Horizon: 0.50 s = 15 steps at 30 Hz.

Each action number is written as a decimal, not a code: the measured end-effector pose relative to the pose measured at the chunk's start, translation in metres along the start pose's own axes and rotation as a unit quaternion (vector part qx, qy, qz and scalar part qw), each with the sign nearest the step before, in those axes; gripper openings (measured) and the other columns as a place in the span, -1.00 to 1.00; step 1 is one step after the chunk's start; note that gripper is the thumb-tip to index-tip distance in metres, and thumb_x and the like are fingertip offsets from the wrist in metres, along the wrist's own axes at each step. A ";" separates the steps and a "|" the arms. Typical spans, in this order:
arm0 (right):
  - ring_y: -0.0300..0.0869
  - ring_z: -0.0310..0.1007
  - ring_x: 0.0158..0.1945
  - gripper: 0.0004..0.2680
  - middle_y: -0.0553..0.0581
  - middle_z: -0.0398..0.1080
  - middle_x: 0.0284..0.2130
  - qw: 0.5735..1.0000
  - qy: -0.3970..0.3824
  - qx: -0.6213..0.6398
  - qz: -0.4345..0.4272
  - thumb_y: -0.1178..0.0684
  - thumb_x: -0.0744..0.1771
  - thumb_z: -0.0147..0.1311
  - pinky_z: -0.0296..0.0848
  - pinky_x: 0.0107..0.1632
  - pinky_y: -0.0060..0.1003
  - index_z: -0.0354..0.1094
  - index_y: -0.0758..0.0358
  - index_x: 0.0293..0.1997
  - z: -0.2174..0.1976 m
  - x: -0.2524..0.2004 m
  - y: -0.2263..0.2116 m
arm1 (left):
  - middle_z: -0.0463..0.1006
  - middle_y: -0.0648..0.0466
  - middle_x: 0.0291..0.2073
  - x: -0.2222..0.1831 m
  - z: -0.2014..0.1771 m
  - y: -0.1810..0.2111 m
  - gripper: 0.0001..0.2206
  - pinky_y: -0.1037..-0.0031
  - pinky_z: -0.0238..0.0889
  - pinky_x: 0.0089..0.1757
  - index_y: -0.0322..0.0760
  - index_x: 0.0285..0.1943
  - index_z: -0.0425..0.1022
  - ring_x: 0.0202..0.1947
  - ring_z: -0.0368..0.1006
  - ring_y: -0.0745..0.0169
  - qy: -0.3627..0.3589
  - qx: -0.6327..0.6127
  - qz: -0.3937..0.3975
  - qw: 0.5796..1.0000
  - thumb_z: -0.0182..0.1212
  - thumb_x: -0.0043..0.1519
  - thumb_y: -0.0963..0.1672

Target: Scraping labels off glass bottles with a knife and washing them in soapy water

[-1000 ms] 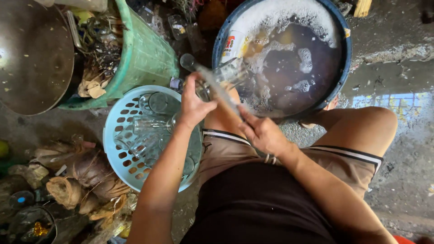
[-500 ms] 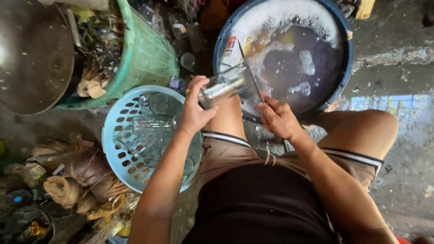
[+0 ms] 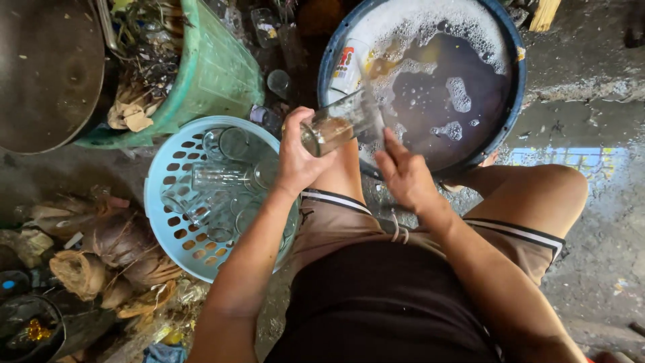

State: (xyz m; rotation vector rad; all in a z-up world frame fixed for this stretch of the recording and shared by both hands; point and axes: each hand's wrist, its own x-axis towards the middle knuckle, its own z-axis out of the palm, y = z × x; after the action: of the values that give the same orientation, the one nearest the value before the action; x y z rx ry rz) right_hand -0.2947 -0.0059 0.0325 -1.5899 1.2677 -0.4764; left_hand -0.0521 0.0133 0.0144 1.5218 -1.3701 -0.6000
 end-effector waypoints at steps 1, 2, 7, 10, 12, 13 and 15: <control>0.27 0.28 0.27 -0.59 0.39 0.31 0.23 1.000 0.002 -0.001 -0.001 -0.09 0.42 -0.05 0.26 0.29 0.20 0.19 0.37 0.39 0.001 -0.011 -0.015 | 0.42 -0.11 0.14 0.004 0.001 0.009 -0.23 0.23 0.25 0.19 -0.25 0.22 0.33 0.18 0.41 -0.11 0.000 -0.001 0.002 1.000 0.56 -0.26 -0.18; 0.27 0.43 -0.05 -0.62 0.42 0.42 -0.09 0.997 -0.032 -0.019 -0.069 -0.07 0.39 0.01 0.41 0.00 0.16 0.28 0.30 0.35 0.002 -0.022 -0.030 | 0.43 -0.17 0.09 0.008 0.001 0.017 -0.21 0.09 0.28 0.16 -0.26 0.23 0.29 0.14 0.43 -0.24 -0.011 0.032 -0.025 0.999 0.54 -0.27 -0.19; 0.41 0.52 -0.15 -0.67 0.61 0.49 -0.26 0.996 0.019 -0.014 -0.090 0.02 0.39 0.02 0.51 -0.13 0.23 0.35 0.40 0.27 0.007 -0.013 -0.027 | 0.42 -0.10 0.13 0.004 -0.002 0.002 -0.27 0.21 0.24 0.19 -0.29 0.20 0.34 0.16 0.41 -0.13 -0.013 -0.010 0.039 0.999 0.50 -0.25 -0.24; 0.26 0.56 -0.29 -0.72 0.44 0.52 -0.43 0.994 0.028 -0.080 -0.069 -0.01 0.34 0.09 0.52 -0.23 0.14 0.49 0.23 0.14 0.010 -0.019 -0.031 | 0.46 -0.07 0.12 0.008 0.001 0.001 -0.26 0.23 0.27 0.17 -0.28 0.19 0.36 0.13 0.44 -0.09 -0.027 0.014 0.030 0.999 0.52 -0.28 -0.22; 0.23 0.54 -0.08 -0.65 0.41 0.52 -0.14 0.995 -0.003 -0.034 -0.097 -0.01 0.37 0.02 0.57 -0.06 0.12 0.32 0.19 0.32 0.021 -0.017 -0.044 | 0.48 -0.15 0.06 0.009 -0.001 -0.008 -0.21 0.08 0.31 0.13 -0.25 0.22 0.34 0.09 0.47 -0.20 -0.036 0.020 -0.021 0.999 0.55 -0.30 -0.19; 0.23 0.54 -0.08 -0.65 0.41 0.52 -0.14 0.995 0.000 -0.033 -0.099 -0.01 0.37 0.02 0.57 -0.06 0.12 0.32 0.19 0.32 0.014 -0.009 -0.029 | 0.48 -0.15 0.06 0.010 -0.001 -0.012 -0.21 0.08 0.31 0.13 -0.25 0.22 0.34 0.09 0.47 -0.20 -0.037 0.021 -0.017 0.999 0.55 -0.30 -0.19; 0.20 0.40 0.16 -0.62 0.41 0.42 0.08 0.999 0.044 -0.004 -0.032 -0.06 0.40 0.01 0.37 0.23 0.14 0.26 0.30 0.36 0.001 0.006 -0.001 | 0.51 0.00 0.09 0.012 -0.001 -0.020 -0.20 0.22 0.31 0.13 -0.12 0.24 0.39 0.07 0.49 0.03 -0.023 -0.018 -0.055 0.998 0.54 -0.32 -0.20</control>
State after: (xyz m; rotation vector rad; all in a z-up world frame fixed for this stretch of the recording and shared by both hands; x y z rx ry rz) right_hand -0.2909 -0.0106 0.0313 -1.6354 1.2888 -0.5879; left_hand -0.0388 0.0000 0.0003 1.5704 -1.3099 -0.7280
